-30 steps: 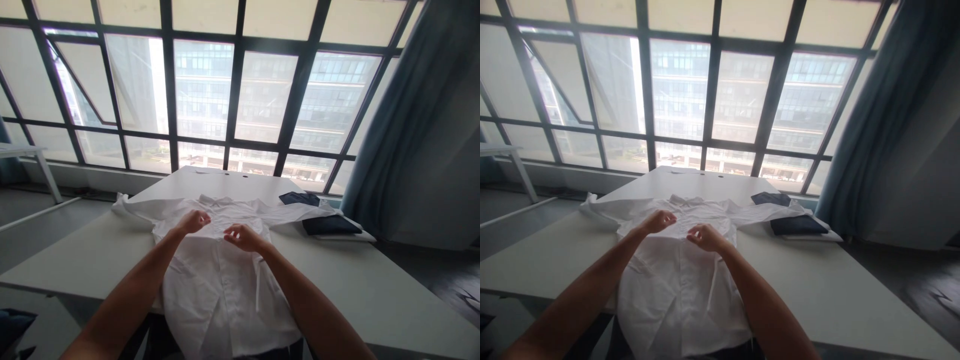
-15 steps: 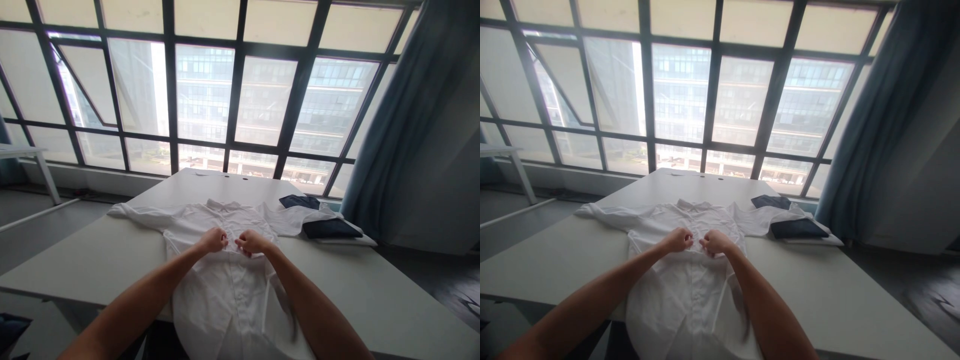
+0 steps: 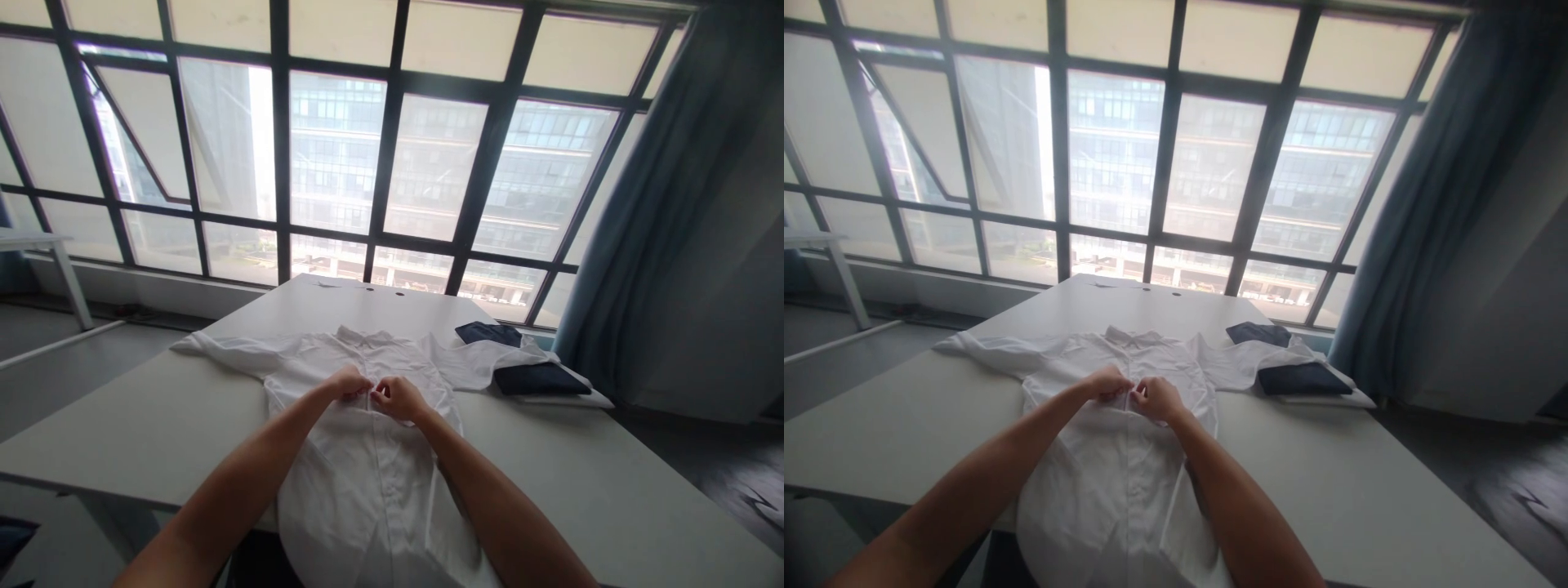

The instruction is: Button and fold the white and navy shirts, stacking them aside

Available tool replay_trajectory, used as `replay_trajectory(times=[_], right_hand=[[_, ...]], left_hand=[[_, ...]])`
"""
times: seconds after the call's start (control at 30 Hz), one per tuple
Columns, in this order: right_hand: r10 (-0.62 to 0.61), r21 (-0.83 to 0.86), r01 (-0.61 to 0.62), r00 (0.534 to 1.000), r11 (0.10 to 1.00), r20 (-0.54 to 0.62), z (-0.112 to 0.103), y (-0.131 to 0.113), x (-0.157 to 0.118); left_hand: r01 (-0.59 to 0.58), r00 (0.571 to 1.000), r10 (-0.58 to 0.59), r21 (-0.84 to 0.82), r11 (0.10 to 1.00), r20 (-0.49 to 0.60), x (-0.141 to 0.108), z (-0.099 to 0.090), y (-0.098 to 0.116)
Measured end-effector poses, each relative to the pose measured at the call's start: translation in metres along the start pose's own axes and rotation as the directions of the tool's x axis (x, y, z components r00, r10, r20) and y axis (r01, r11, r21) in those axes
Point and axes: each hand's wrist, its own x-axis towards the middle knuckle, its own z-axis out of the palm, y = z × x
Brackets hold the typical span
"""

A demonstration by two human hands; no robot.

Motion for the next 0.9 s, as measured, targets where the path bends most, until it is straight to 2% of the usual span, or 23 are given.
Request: replay_trajectory(times=[0.13,0.23,0.3,0.37,0.43,0.5,0.6,0.7,0.8,0.9], right_hand=[[-0.004,0.066,0.007,0.999,0.998,-0.052,0.005,-0.003,0.002],[-0.03,0.07,0.035,0.997,0.997,-0.071,0.01,-0.002,0.006],[-0.029,0.054,0.032,0.998,0.998,-0.063,0.013,0.0,0.009],[0.004,0.045,-0.001,0.998,0.999,-0.065,0.015,0.001,0.012],[0.038,0.075,-0.032,0.996,0.997,-0.075,0.017,0.003,0.015],[0.064,0.169,-0.051,0.995,0.984,-0.073,0.019,0.006,0.017],[0.11,0.37,-0.09,0.993,0.925,-0.035,0.021,0.012,0.018],[0.158,0.485,-0.136,0.988,0.864,-0.003,0.022,0.015,0.017],[0.185,0.496,-0.162,0.983,0.853,0.004,0.021,0.014,0.016],[0.164,0.418,-0.109,0.981,0.902,-0.099,0.019,0.012,0.017]], left_hand=[[-0.054,0.998,0.056,-0.127,0.99,0.007,-0.011,0.001,-0.004],[-0.132,0.991,0.132,-0.135,0.982,-0.01,-0.015,0.003,-0.003],[-0.213,0.977,0.212,-0.055,0.975,-0.024,-0.015,0.003,-0.002],[-0.292,0.951,0.301,0.113,0.95,-0.072,-0.016,0.003,0.0],[-0.326,0.915,0.376,0.281,0.903,-0.145,-0.018,0.002,0.001],[-0.325,0.885,0.419,0.376,0.868,-0.203,-0.021,-0.001,0.003],[-0.317,0.855,0.451,0.43,0.845,-0.255,-0.025,-0.002,0.003],[-0.32,0.85,0.468,0.467,0.825,-0.244,-0.025,0.001,0.003],[-0.368,0.832,0.516,0.491,0.79,-0.206,-0.023,0.004,0.003],[-0.397,0.809,0.554,0.513,0.761,-0.197,-0.022,0.005,0.002]])
